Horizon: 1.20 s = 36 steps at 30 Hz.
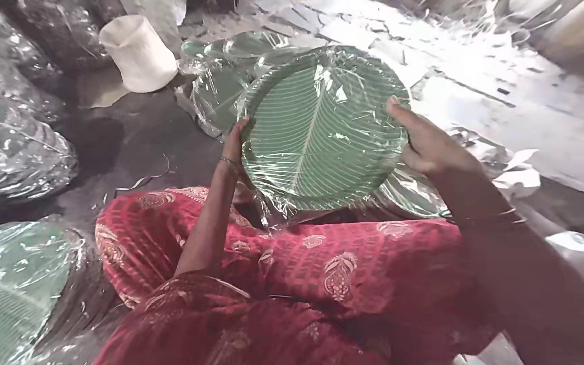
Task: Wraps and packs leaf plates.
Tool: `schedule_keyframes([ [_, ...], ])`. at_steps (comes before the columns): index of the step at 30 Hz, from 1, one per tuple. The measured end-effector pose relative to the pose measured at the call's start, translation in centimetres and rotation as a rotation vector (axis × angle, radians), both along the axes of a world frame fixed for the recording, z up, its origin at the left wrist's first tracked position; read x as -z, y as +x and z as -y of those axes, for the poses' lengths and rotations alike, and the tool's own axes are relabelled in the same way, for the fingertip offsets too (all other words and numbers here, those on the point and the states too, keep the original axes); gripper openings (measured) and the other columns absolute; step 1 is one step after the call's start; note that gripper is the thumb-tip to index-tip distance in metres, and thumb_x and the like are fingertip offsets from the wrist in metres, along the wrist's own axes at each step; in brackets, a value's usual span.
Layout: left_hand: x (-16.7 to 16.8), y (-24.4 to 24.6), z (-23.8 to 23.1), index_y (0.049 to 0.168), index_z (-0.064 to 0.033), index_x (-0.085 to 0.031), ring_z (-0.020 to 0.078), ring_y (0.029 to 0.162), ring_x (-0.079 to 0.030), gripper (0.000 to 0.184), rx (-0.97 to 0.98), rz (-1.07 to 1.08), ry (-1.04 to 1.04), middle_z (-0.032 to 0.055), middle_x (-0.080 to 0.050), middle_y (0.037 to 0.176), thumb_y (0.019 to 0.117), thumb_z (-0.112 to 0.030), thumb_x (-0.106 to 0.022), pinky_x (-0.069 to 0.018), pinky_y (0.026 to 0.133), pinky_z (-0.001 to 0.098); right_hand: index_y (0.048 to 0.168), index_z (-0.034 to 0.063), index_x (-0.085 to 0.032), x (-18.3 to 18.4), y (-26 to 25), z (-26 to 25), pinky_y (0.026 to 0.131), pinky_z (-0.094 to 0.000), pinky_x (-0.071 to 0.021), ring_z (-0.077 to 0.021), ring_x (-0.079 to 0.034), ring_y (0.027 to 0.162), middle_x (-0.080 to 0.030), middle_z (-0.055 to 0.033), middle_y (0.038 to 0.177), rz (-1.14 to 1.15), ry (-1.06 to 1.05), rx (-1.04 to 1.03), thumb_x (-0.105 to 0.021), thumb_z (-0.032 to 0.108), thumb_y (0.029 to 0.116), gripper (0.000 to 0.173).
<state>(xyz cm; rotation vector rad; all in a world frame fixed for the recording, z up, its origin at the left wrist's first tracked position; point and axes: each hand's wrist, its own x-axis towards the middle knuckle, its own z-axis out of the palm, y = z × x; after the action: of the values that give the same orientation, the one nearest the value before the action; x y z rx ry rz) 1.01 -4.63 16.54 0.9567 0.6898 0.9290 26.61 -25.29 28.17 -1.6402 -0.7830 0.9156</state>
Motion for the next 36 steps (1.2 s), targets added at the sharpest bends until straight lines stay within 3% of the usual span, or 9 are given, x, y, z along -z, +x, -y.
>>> schedule_keyframes([
  [12, -2.8, -0.6, 0.8, 0.120, -0.0142, -0.062, 0.0102, 0.086, -0.069, 0.036, -0.002, 0.002, -0.009, 0.0011, -0.070, 0.097, 0.1078, -0.041, -0.041, -0.0597, 0.075, 0.0329, 0.142, 0.0210, -0.052, -0.4, -1.5, 0.2, 0.096, -0.0401, -0.0581, -0.0128, -0.066, 0.114, -0.066, 0.0009, 0.127, -0.038, 0.092, 0.162, -0.057, 0.051, 0.1015, 0.051],
  [14, -3.3, -0.4, 1.2, 0.117, -0.0156, -0.061, 0.0084, 0.085, -0.069, 0.039, 0.033, 0.121, 0.046, -0.0002, -0.071, 0.095, 0.1103, -0.041, -0.032, -0.0600, 0.074, 0.0304, 0.139, 0.0204, -0.052, -0.7, -0.8, 0.4, 0.090, -0.0371, -0.0601, -0.0114, -0.068, 0.107, -0.067, 0.0017, 0.120, -0.065, 0.132, 0.181, -0.062, 0.038, 0.1011, 0.043],
  [17, -4.0, 0.0, 1.6, 0.131, -0.0189, -0.059, 0.0131, 0.107, -0.069, 0.066, 0.212, 0.515, 0.123, 0.0025, -0.072, 0.116, 0.1064, -0.063, -0.017, -0.0598, 0.091, 0.0367, 0.139, 0.0200, -0.052, -1.6, 0.2, 0.8, 0.087, -0.0370, -0.0621, -0.0119, -0.070, 0.104, -0.069, 0.0014, 0.118, -0.129, 0.237, 0.253, -0.063, 0.033, 0.1014, 0.041],
  [21, -6.6, 0.4, 4.0, 0.143, -0.0246, -0.051, 0.0089, 0.119, -0.064, 0.070, 0.274, 0.576, 0.159, -0.0036, -0.067, 0.130, 0.1011, -0.072, -0.022, -0.0555, 0.100, 0.0341, 0.133, 0.0174, -0.057, -2.7, 1.0, 0.6, 0.085, -0.0375, -0.0609, -0.0134, -0.070, 0.101, -0.069, 0.0002, 0.113, -0.238, 0.342, 0.415, -0.060, 0.036, 0.1020, 0.036],
  [24, -6.7, 0.1, 6.0, 0.143, -0.0246, -0.054, 0.0154, 0.104, -0.070, 0.073, 0.358, 0.475, 0.210, 0.0014, -0.070, 0.122, 0.0933, -0.077, -0.046, -0.0609, 0.086, 0.0356, 0.135, 0.0177, -0.055, -2.3, 1.9, 0.5, 0.090, -0.0383, -0.0591, -0.0142, -0.068, 0.106, -0.068, -0.0002, 0.118, -0.264, 0.381, 0.378, -0.058, 0.039, 0.1034, 0.039],
  [26, -7.1, 0.1, 6.8, 0.140, -0.0248, -0.054, 0.0167, 0.098, -0.071, 0.064, 0.381, 0.424, 0.221, 0.0021, -0.072, 0.114, 0.0906, -0.065, -0.065, -0.0611, 0.085, 0.0371, 0.137, 0.0175, -0.053, -1.8, 2.2, 0.3, 0.091, -0.0390, -0.0591, -0.0151, -0.068, 0.108, -0.068, -0.0005, 0.120, -0.288, 0.362, 0.341, -0.058, 0.039, 0.1034, 0.040],
  [29, -7.9, 0.0, 7.2, 0.157, -0.0264, -0.022, 0.0141, 0.099, -0.068, 0.070, 0.309, 0.229, 0.159, 0.0026, -0.065, 0.122, 0.1005, -0.040, -0.062, -0.0595, 0.087, 0.0340, 0.140, 0.0177, -0.052, -1.0, 1.6, 0.5, 0.092, -0.0388, -0.0579, -0.0152, -0.067, 0.109, -0.067, -0.0009, 0.121, -0.284, 0.245, 0.247, -0.056, 0.045, 0.1033, 0.046],
  [31, -8.2, 0.4, 6.7, 0.156, -0.0246, -0.024, 0.0165, 0.093, -0.070, 0.059, 0.264, 0.178, 0.077, 0.0061, -0.067, 0.116, 0.1056, -0.038, -0.053, -0.0605, 0.081, 0.0334, 0.138, 0.0180, -0.051, -0.8, 1.0, 0.4, 0.083, -0.0396, -0.0608, -0.0175, -0.070, 0.100, -0.068, -0.0029, 0.115, -0.284, 0.154, 0.224, -0.050, 0.049, 0.1048, 0.045],
  [36, -8.3, 0.7, 5.3, 0.149, -0.0145, -0.033, 0.0256, 0.095, -0.071, 0.046, 0.264, 0.188, -0.007, 0.0146, -0.066, 0.115, 0.1086, -0.032, -0.047, -0.0615, 0.084, 0.0417, 0.139, 0.0172, -0.048, 0.7, 0.8, 0.3, 0.082, -0.0434, -0.0602, -0.0228, -0.069, 0.100, -0.065, -0.0070, 0.118, -0.356, 0.082, 0.197, -0.046, 0.044, 0.1056, 0.042],
])
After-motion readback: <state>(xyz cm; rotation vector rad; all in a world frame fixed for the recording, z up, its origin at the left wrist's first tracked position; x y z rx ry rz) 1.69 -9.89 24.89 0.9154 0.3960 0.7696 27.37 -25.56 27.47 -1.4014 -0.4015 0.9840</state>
